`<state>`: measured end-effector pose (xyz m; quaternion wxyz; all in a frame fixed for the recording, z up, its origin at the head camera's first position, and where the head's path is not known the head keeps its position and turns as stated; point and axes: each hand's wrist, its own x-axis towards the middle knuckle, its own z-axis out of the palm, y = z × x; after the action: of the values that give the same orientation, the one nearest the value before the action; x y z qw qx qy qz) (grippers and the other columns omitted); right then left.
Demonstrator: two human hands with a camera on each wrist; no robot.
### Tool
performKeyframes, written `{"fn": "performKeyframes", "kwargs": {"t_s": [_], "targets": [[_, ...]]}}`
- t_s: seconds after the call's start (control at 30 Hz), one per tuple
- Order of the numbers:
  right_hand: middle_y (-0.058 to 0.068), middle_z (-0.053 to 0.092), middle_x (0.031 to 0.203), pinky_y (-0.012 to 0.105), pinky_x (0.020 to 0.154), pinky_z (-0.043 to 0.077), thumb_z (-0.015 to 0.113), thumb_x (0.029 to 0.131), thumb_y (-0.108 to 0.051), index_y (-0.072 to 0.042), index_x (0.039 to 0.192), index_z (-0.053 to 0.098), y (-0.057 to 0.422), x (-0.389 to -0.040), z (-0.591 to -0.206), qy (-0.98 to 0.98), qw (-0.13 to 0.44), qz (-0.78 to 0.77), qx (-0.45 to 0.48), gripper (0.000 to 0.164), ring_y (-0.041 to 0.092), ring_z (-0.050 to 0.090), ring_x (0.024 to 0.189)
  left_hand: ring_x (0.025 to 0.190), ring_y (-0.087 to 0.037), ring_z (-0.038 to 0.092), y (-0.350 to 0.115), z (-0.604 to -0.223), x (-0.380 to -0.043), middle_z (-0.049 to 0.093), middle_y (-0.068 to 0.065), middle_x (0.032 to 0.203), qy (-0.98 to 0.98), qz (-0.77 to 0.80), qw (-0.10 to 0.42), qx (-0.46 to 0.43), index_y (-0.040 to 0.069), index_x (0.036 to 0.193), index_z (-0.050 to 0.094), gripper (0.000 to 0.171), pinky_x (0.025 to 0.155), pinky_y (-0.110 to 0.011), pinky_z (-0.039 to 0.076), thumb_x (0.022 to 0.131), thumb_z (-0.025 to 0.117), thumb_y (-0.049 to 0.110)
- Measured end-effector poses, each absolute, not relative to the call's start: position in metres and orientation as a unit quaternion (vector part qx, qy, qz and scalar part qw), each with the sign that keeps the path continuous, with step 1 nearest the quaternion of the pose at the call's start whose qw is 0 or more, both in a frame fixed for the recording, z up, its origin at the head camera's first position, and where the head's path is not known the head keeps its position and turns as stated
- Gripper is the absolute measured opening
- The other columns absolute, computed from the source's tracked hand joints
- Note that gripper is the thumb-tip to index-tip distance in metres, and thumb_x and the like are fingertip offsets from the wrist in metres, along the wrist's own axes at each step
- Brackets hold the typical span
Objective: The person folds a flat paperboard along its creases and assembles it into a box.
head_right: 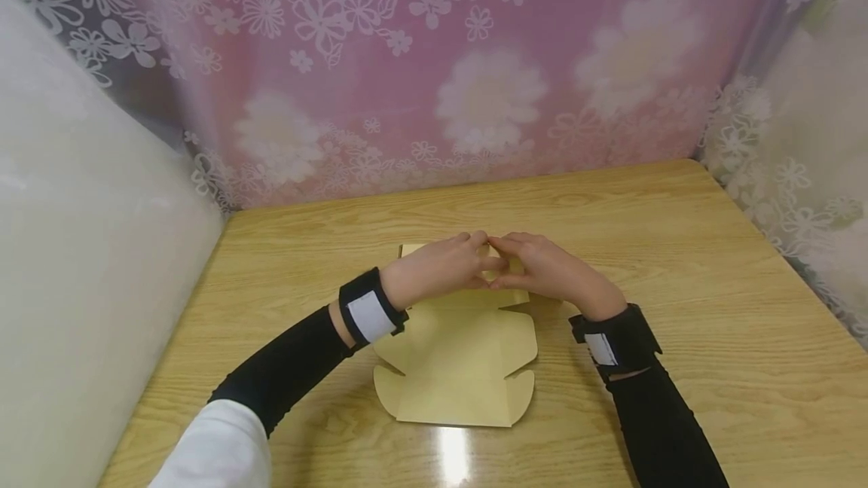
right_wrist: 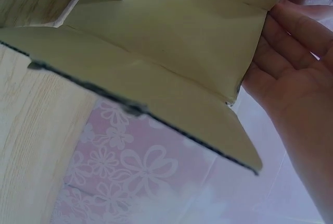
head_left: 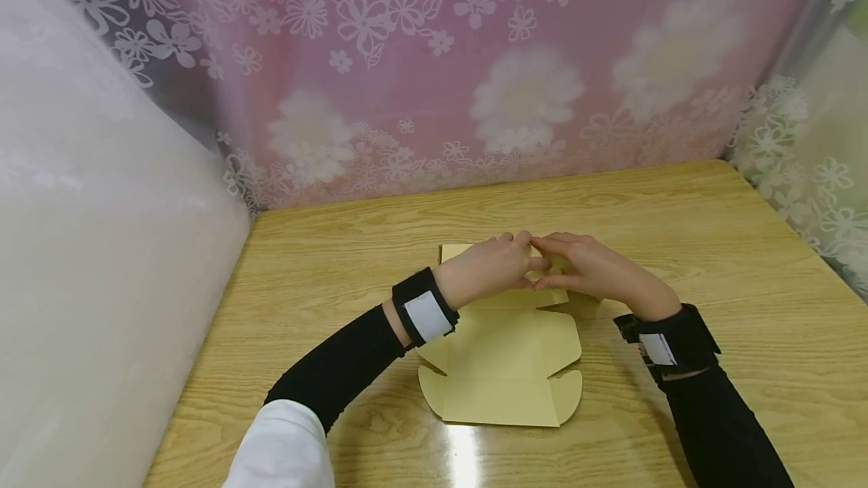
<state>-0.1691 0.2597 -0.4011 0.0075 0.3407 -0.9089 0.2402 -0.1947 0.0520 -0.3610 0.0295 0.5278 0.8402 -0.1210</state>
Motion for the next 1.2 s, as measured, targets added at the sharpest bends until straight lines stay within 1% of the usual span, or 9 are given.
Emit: {"fn": "performKeyframes", "kwargs": {"t_s": [0.33, 0.47, 0.77, 0.9, 1.07, 1.2], "targets": [[0.020, 0.065, 0.126, 0.047, 0.086, 0.056, 0.077, 0.088, -0.019, 0.005, 0.140, 0.054, 0.260, -0.168, -0.402, -0.907, 0.011, 0.246, 0.341, 0.061, 0.032, 0.066, 0.104, 0.100, -0.022, 0.063, 0.054, -0.359, -0.195, 0.057, -0.012, 0.130, 0.835, -0.130, 0.032, 0.534, 0.029, 0.142, 0.057, 0.044, 0.083, -0.028, 0.055, 0.100, 0.056, 0.040], [0.020, 0.064, 0.126, 0.048, 0.087, 0.055, 0.077, 0.088, -0.018, 0.005, 0.141, 0.054, 0.261, -0.168, -0.402, -0.907, 0.015, 0.244, 0.342, 0.063, 0.032, 0.065, 0.105, 0.098, -0.021, 0.062, 0.055, -0.359, -0.197, 0.058, -0.011, 0.128, 0.831, -0.137, 0.026, 0.539, 0.028, 0.140, 0.058, 0.042, 0.081, -0.027, 0.055, 0.100, 0.055, 0.041], [0.022, 0.062, 0.130, 0.051, 0.091, 0.054, 0.077, 0.088, -0.019, 0.006, 0.142, 0.051, 0.260, -0.168, -0.404, -0.909, 0.020, 0.242, 0.338, 0.065, 0.037, 0.062, 0.113, 0.096, -0.021, 0.060, 0.056, -0.359, -0.198, 0.057, -0.009, 0.126, 0.831, -0.136, 0.034, 0.538, 0.028, 0.137, 0.060, 0.040, 0.078, -0.025, 0.054, 0.099, 0.054, 0.040], [0.023, 0.061, 0.130, 0.051, 0.091, 0.054, 0.078, 0.087, -0.017, 0.007, 0.142, 0.051, 0.259, -0.166, -0.406, -0.913, 0.027, 0.238, 0.331, 0.067, 0.039, 0.061, 0.114, 0.095, -0.020, 0.060, 0.057, -0.359, -0.197, 0.058, -0.008, 0.125, 0.829, -0.149, 0.028, 0.538, 0.029, 0.137, 0.060, 0.041, 0.076, -0.023, 0.054, 0.099, 0.052, 0.042], [0.024, 0.060, 0.130, 0.051, 0.090, 0.054, 0.077, 0.087, -0.016, 0.008, 0.143, 0.050, 0.259, -0.163, -0.405, -0.914, 0.034, 0.231, 0.331, 0.067, 0.039, 0.061, 0.115, 0.096, -0.021, 0.061, 0.059, -0.360, -0.198, 0.058, -0.009, 0.127, 0.836, -0.130, 0.041, 0.532, 0.029, 0.136, 0.061, 0.039, 0.076, -0.025, 0.056, 0.099, 0.055, 0.040], [0.025, 0.059, 0.130, 0.047, 0.084, 0.056, 0.077, 0.088, -0.014, 0.010, 0.143, 0.048, 0.260, -0.159, -0.404, -0.917, 0.041, 0.228, 0.325, 0.067, 0.037, 0.062, 0.108, 0.099, -0.022, 0.062, 0.060, -0.359, -0.199, 0.058, -0.008, 0.128, 0.836, -0.123, 0.052, 0.532, 0.027, 0.135, 0.062, 0.040, 0.078, -0.026, 0.057, 0.098, 0.058, 0.039]]}}
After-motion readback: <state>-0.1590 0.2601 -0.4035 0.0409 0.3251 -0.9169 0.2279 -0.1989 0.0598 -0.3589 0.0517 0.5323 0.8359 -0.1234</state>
